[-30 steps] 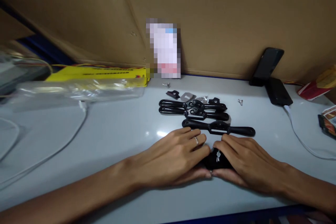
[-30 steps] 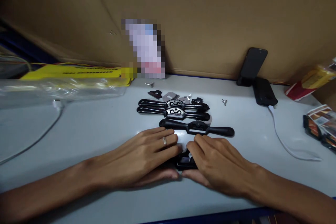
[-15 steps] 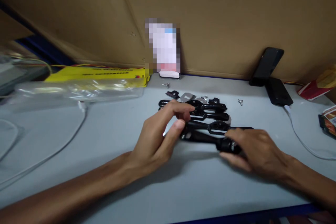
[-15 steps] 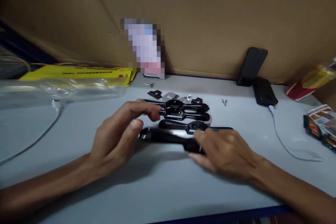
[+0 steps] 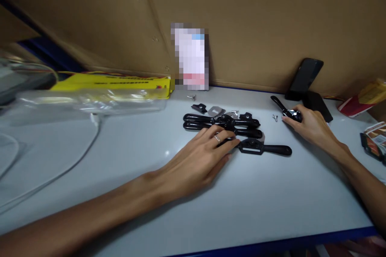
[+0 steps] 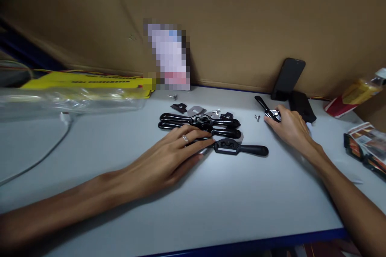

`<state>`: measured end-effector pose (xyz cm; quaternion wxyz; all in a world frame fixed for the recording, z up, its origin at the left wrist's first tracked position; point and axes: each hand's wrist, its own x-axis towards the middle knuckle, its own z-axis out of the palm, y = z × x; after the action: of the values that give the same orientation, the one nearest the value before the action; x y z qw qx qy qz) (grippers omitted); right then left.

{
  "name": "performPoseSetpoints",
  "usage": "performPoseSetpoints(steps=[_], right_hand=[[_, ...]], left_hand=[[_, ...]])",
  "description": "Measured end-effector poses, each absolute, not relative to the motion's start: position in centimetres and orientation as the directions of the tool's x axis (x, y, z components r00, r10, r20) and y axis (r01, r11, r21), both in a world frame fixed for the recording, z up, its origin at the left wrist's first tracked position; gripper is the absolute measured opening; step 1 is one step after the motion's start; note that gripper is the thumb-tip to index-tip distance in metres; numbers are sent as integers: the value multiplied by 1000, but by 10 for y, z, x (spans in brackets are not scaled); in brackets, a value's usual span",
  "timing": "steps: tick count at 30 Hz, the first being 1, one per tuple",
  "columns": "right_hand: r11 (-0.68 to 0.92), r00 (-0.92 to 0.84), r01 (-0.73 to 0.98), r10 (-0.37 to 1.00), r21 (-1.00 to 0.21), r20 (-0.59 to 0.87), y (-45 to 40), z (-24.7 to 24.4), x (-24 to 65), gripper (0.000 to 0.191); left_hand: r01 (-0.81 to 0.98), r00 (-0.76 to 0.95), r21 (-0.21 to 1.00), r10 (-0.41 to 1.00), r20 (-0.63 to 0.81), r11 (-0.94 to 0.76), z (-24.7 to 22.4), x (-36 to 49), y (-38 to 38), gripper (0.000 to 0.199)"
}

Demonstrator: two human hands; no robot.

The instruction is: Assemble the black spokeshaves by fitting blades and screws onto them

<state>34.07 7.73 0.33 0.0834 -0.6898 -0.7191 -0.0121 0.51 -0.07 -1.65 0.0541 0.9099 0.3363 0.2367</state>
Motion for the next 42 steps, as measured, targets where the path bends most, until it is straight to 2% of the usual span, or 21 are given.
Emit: performPoseSetpoints(steps=[8,11,15,17,20,27,31,34,42], right_hand=[[62,-84,985,987,161,135,71,11,330,43],[73,-121,975,966,211,227,70,11,329,42],[268,-301,953,881,138,365,65,9,325,38],[378,-385,921,849,95,362,61,8,320,38],[452,-450,888,823,79,347,56,3,314,39],[464,-463,882,828,77,315,56,-2,309,34],[501,-449,863,818,-61,360,45,2,298,29],[569,-506,799,811,-194,292,31,1,283,26],[469,-455,840,883,-273,117,30,9,285,19]], left_hand=[[591,698,203,621,357,-781,-16,2,1,45],[556,726,209,592,351,-805,-13,0,1,48],[439,796,222,492,354,-870,-7,0,-1,47],[373,827,233,436,355,-898,-4,1,-3,47],[305,851,236,375,366,-923,-2,4,-8,40],[282,851,219,349,393,-934,-2,6,-11,36],[294,861,221,358,362,-930,-2,6,-10,33],[296,863,227,362,352,-928,-2,6,-11,32],[291,857,226,358,370,-930,-1,6,-11,34]])
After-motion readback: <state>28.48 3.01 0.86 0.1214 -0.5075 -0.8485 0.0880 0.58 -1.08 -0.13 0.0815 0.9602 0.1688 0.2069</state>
